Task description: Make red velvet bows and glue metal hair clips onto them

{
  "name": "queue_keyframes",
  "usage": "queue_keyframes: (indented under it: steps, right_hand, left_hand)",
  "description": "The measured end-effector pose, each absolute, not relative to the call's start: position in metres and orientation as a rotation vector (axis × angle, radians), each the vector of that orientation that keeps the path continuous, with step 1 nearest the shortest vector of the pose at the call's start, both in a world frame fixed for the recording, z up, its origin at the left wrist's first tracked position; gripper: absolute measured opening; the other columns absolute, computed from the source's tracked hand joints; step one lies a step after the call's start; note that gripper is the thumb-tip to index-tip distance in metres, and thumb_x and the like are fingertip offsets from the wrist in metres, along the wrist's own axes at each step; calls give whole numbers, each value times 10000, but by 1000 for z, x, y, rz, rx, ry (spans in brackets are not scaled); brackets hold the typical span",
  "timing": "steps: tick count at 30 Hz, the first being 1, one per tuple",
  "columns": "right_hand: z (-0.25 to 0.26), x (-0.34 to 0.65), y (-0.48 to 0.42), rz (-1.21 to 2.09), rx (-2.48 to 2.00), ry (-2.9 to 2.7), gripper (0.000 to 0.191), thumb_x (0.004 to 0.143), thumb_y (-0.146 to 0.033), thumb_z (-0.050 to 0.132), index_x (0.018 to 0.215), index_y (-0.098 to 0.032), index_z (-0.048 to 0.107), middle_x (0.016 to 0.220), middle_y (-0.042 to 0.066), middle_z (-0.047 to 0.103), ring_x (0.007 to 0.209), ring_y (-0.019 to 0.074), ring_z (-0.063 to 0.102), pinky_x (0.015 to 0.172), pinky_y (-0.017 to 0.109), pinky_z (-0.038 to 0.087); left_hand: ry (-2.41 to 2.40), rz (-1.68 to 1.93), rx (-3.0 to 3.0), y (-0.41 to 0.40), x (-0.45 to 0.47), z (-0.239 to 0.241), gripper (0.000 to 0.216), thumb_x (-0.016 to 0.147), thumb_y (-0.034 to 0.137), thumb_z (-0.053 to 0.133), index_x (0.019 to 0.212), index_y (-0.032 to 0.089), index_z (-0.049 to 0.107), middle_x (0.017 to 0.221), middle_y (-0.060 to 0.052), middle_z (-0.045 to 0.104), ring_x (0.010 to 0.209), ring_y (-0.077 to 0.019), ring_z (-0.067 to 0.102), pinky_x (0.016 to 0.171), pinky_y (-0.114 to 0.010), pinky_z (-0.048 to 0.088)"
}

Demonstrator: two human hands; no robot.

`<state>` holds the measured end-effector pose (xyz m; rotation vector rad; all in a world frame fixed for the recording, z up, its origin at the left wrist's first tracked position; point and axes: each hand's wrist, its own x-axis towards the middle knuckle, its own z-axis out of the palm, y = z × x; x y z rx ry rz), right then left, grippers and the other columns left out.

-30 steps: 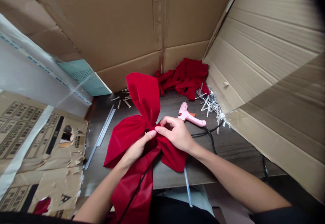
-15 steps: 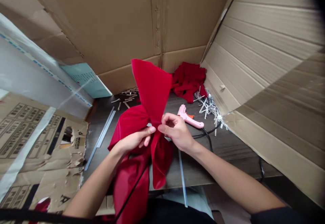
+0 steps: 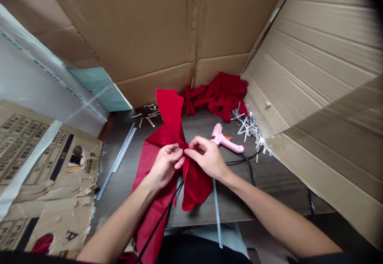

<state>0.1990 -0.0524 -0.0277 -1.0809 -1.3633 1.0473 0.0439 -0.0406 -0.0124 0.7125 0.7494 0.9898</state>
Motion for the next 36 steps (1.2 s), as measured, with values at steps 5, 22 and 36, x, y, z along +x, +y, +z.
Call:
queue_keyframes:
  steps: [5,22,36]
  right_hand:
    - [-31,198,-50,1179,-1097,-1290,223,780,-356,676,725,-182,548,544,-45,502,470,96,448,457,228,340]
    - [-40,214,-41,2184,-816,-655,388,674,-314,785,802,-205,435,473,-112,432,334,5,241,337,115,139]
    - [-37,204,-54,2109,-788,-733,442,647,-317,826,754,-209,411,472,-123,400,339,12,258,331,125,162]
  left_hand:
    - [776,984,680,-42,47,-15,223,636,145,802,764,131,619,525,59,493,404,-39,410,401,-166,248]
    - [736,750,882,-45,43,-19,235,809,339,689,786,119,610,477,20,550,350,-40,405,394,-176,239]
    - [718,736,895,-44,38,-21,233,733,276,759,708,107,601,460,40,506,299,-4,313,349,-178,113]
